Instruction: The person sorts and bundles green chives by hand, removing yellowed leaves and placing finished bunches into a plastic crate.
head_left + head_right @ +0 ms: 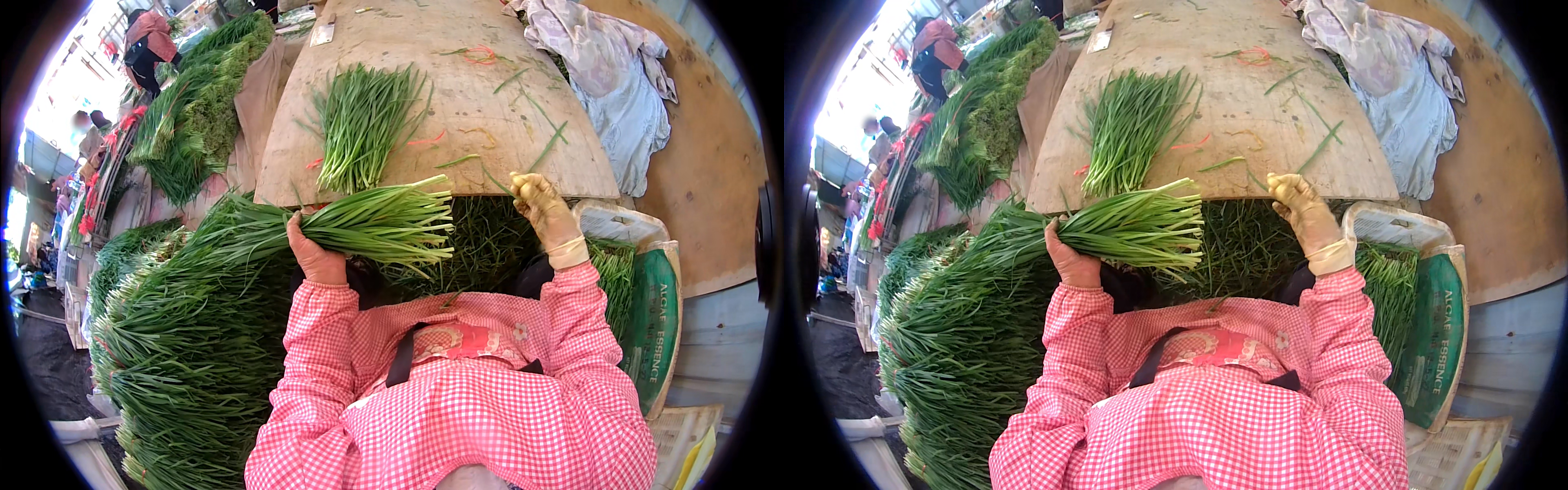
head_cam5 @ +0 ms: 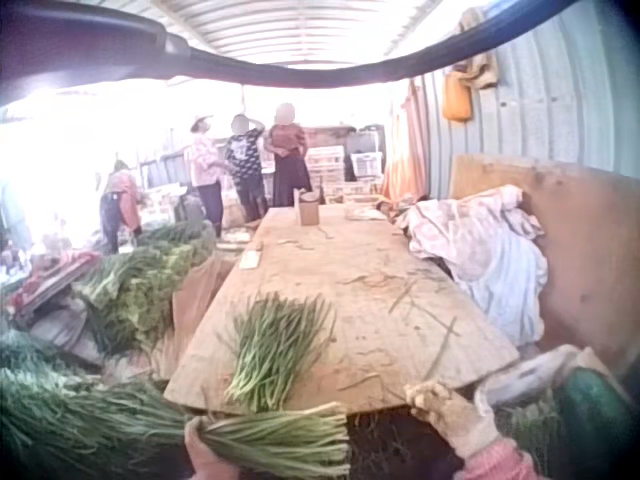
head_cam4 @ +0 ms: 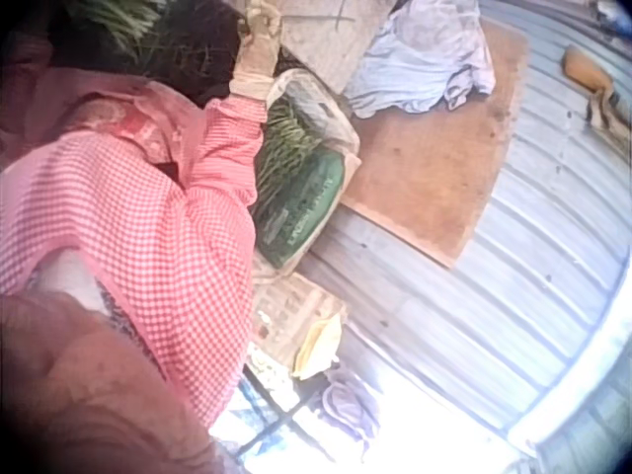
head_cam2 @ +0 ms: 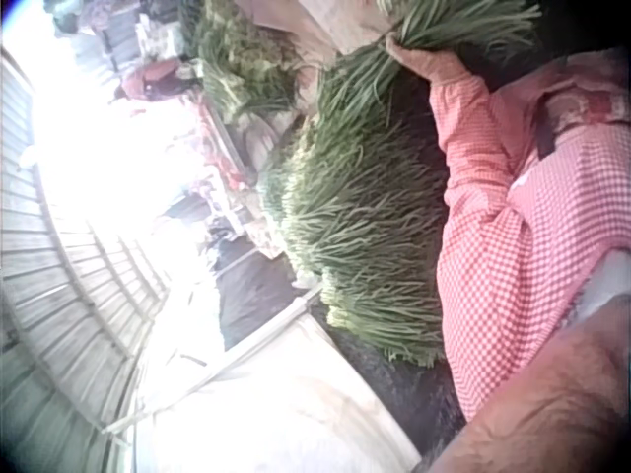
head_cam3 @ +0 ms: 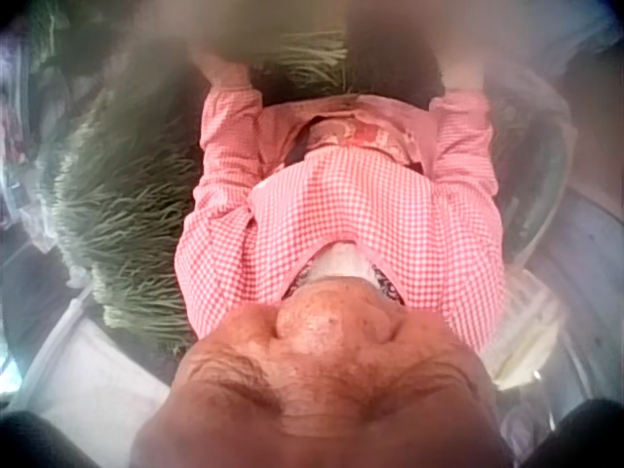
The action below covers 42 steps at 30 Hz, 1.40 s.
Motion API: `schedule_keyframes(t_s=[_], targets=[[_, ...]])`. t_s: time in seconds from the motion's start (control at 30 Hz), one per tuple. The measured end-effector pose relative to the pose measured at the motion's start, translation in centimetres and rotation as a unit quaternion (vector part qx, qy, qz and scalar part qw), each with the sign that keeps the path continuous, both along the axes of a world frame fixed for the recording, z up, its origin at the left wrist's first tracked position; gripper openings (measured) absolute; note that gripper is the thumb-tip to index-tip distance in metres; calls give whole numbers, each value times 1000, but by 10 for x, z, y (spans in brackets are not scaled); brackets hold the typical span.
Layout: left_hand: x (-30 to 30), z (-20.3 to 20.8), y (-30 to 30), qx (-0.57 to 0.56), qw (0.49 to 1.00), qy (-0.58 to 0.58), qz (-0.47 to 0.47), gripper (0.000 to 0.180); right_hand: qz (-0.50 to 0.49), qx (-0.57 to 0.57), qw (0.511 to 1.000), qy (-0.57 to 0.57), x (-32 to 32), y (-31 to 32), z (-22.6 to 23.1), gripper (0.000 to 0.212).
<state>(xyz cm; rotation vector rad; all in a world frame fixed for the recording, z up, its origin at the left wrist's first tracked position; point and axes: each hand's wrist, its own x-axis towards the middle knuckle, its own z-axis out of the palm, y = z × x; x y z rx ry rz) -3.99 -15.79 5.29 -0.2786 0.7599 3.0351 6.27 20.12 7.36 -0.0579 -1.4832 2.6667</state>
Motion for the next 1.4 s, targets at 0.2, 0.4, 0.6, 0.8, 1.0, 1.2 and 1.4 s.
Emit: schedule_keyframes(t_s=[0.2, 0.4, 0.6, 0.8, 1.0, 1.2, 1.4], targets=[[13, 20, 16, -44, 999, -6, 8, 20, -21, 284, 953, 106, -16, -63, 9, 37], [22, 27, 20, -62, 998, 20, 23, 17, 89, 111, 987, 71, -23, -83, -9, 24], [26, 39, 11, -47, 998, 14, 30, 17, 3, -89, 994, 61, -17, -44, -2, 15], [18, 41, 2, -65, 995, -32, 65, 17, -14, 197, 979, 52, -11, -57, -2, 30], [2, 29, -6, -49, 994, -50, 81, 17, 111, 111, 980, 118, 7, -110, 1, 27], [1, 23, -26, -50, 991, -75, 102, 20, 51, 107, 991, 57, -3, -75, -23, 23], [5, 20, -15, -46, 993, -76, 81, 21, 106, 89, 989, 44, -3, -106, -31, 46]])
